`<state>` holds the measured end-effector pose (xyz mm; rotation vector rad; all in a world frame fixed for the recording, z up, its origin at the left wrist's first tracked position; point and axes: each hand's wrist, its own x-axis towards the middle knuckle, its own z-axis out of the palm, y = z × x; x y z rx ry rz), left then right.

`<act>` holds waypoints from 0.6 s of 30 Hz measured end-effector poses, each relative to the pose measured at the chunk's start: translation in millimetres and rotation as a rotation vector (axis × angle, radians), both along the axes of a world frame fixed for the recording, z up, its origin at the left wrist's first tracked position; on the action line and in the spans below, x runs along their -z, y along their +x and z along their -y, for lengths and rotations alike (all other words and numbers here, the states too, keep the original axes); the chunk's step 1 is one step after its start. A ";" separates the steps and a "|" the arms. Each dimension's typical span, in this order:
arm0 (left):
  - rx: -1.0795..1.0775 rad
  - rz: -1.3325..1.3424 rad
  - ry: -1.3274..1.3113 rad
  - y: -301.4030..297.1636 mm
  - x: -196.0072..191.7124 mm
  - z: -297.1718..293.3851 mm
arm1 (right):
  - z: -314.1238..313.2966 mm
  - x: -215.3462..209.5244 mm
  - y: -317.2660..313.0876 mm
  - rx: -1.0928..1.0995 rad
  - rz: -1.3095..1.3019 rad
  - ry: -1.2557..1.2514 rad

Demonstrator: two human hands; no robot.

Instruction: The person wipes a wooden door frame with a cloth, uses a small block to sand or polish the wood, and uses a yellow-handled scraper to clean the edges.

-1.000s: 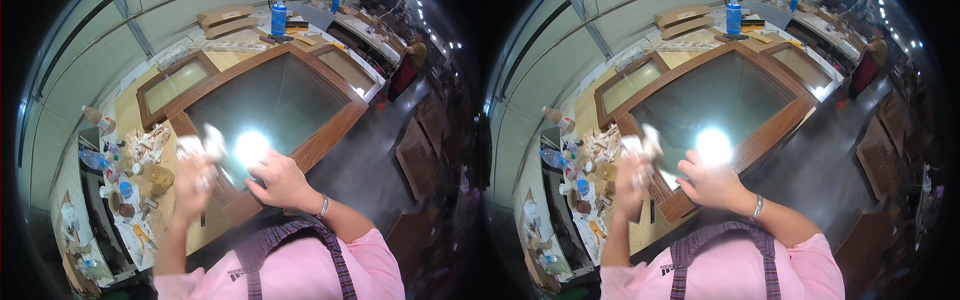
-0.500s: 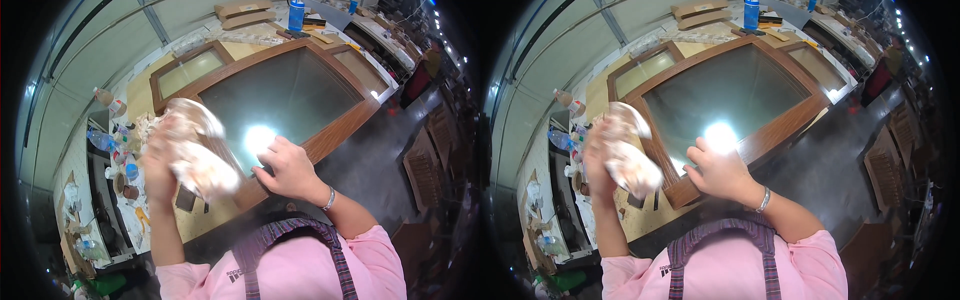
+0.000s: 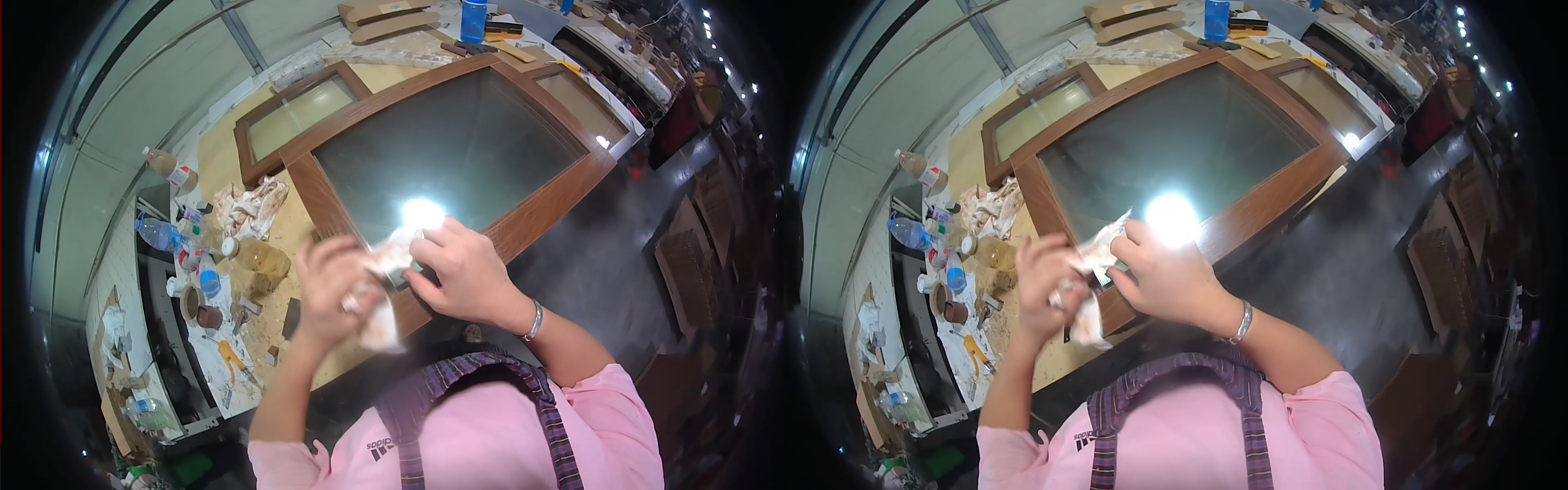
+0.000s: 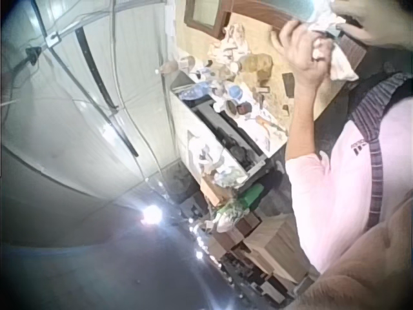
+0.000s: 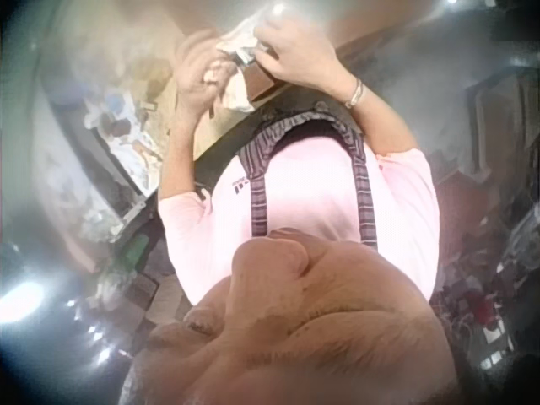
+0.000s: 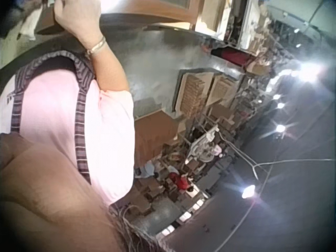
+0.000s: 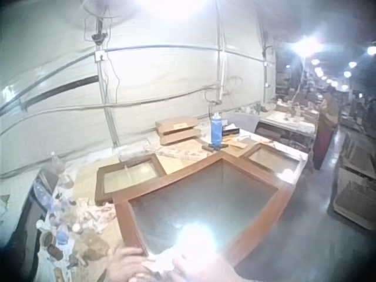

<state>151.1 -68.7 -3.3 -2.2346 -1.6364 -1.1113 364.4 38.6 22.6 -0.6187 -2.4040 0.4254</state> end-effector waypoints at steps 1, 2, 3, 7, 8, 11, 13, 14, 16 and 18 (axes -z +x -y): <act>-0.029 0.032 0.026 -13.4 6.7 -20.4 | -1.1 3.6 1.7 0.003 0.010 0.019; -0.133 0.038 0.101 -35.4 15.6 -40.2 | 0.8 2.5 0.7 -0.005 0.012 0.014; -0.215 0.113 0.096 -63.2 19.7 -61.7 | 1.4 2.1 -0.8 -0.008 0.013 0.016; -0.391 0.274 -0.052 -118.5 2.6 -90.7 | 4.2 -5.2 -6.3 -0.045 0.057 0.007; -0.330 0.250 -0.062 -112.2 5.8 -79.5 | 4.5 -6.7 -6.3 -0.046 0.063 0.004; -0.150 0.158 -0.132 -51.6 6.6 -39.5 | -4.3 -0.3 5.2 0.011 0.067 -0.009; -0.116 0.222 -0.276 -69.0 12.3 -31.4 | -2.5 1.2 3.8 0.006 0.026 -0.001; -0.131 0.182 -0.131 -95.7 30.0 -48.0 | -2.8 0.7 1.9 0.009 0.011 -0.004; -0.106 0.457 -0.054 -139.2 22.1 -95.4 | -1.3 0.0 -0.6 0.006 0.046 -0.014; -0.454 0.409 -0.189 -213.9 13.0 -117.7 | 6.1 -4.6 -6.6 -0.024 0.057 -0.031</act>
